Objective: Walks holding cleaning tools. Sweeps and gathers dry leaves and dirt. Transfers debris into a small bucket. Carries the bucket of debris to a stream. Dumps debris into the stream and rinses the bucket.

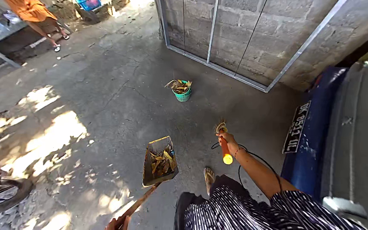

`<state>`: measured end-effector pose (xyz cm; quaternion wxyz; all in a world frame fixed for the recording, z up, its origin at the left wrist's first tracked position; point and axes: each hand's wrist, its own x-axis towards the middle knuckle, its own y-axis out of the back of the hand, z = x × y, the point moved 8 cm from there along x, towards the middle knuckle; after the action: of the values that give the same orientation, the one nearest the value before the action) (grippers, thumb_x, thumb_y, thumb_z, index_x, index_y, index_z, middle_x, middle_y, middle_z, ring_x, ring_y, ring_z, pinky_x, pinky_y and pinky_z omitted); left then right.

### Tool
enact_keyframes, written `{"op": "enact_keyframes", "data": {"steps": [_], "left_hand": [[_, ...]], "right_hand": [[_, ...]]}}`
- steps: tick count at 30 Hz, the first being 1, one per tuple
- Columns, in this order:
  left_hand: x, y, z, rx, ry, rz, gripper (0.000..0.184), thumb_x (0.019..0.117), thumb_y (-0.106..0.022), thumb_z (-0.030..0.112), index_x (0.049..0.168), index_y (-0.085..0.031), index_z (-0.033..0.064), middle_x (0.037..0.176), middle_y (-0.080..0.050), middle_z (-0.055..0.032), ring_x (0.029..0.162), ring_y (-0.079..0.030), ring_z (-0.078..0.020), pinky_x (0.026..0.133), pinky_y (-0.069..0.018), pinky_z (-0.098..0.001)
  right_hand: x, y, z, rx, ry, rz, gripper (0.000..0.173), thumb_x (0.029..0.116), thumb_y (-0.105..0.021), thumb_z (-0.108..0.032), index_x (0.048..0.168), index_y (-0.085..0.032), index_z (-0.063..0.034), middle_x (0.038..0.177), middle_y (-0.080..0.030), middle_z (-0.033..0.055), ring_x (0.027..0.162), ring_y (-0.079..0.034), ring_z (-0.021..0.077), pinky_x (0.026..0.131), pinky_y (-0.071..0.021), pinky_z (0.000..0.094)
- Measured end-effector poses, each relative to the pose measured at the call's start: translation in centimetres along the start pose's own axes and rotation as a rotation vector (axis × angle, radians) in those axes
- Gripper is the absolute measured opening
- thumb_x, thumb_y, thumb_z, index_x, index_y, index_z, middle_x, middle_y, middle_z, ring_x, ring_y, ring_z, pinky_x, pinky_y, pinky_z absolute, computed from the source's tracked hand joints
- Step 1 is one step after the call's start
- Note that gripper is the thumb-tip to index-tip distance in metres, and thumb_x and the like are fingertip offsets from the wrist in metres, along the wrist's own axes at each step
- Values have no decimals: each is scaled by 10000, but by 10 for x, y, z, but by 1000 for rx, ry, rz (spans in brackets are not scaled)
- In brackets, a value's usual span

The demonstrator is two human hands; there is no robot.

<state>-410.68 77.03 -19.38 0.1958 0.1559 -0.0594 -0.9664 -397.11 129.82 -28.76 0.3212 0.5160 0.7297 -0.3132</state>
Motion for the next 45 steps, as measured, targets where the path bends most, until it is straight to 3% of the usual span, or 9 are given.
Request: {"op": "enact_keyframes", "data": {"steps": [15,19,23,27,30,33,37,40,45], "left_hand": [[164,-314,101,-38,24,-30,58,1001,-499,30,968,-540,8,666,-630,-12,547,-661,-117,543,-611,-303],[204,-397,124,-12,53,-78,60,988,-501,14,1043,-517,-5,764,-598,-30,602,-652,-122,572,-615,-320],[238,-452,168,34,11,-112,6,995,-521,14,997,-526,16,722,-627,-2,578,-671,-97,553,-625,-292],[255,-512,222,122,-36,-185,93,1027,-574,112,1031,-542,25,743,-666,13,613,-699,-95,582,-630,-281],[260,-567,265,197,-125,-262,145,1047,-559,193,1034,-543,50,752,-674,42,633,-714,-89,584,-640,-280],[263,-628,303,300,-244,-357,218,1071,-488,269,1050,-531,56,767,-658,72,642,-711,-68,595,-640,-267],[260,-712,347,589,-516,-415,354,1049,-494,322,1023,-597,-16,835,-689,36,709,-679,22,664,-572,-173],[261,-775,364,704,-696,-420,474,1025,-521,365,1018,-674,-84,877,-703,-102,784,-638,-45,779,-504,-274],[285,-850,350,360,-667,-489,210,1049,-496,201,933,-577,47,788,-694,85,718,-694,3,745,-598,-227]], "right_hand": [[198,-126,-175,96,208,29,228,1087,-365,-121,1109,-563,-11,736,-582,24,521,-543,71,460,-463,199],[221,-169,-246,257,280,60,400,1132,-212,-276,1163,-524,-27,751,-657,43,584,-660,125,553,-571,252],[256,-196,-274,375,321,31,375,1084,-196,-140,1298,-459,20,926,-718,143,755,-752,244,708,-640,358],[305,-238,-313,94,300,-29,444,1014,-311,66,1454,-320,13,1220,-572,175,917,-723,241,805,-626,355],[341,-266,-345,-222,209,62,425,1069,-534,-139,1445,-393,1,1115,-627,213,792,-712,241,679,-609,346],[378,-290,-384,-638,233,97,462,1071,-551,-387,1301,-511,12,812,-646,127,554,-640,160,533,-558,294],[412,-321,-436,-1180,265,56,599,1025,-588,-496,1216,-641,68,1108,-669,303,1056,-642,448,936,-455,644],[433,-342,-463,-1343,274,30,639,1015,-579,-538,1174,-661,76,1143,-665,313,1140,-619,467,966,-430,653],[462,-356,-479,-1368,312,30,623,1009,-599,-520,1090,-673,93,1071,-675,309,1070,-644,463,905,-458,644]]}}
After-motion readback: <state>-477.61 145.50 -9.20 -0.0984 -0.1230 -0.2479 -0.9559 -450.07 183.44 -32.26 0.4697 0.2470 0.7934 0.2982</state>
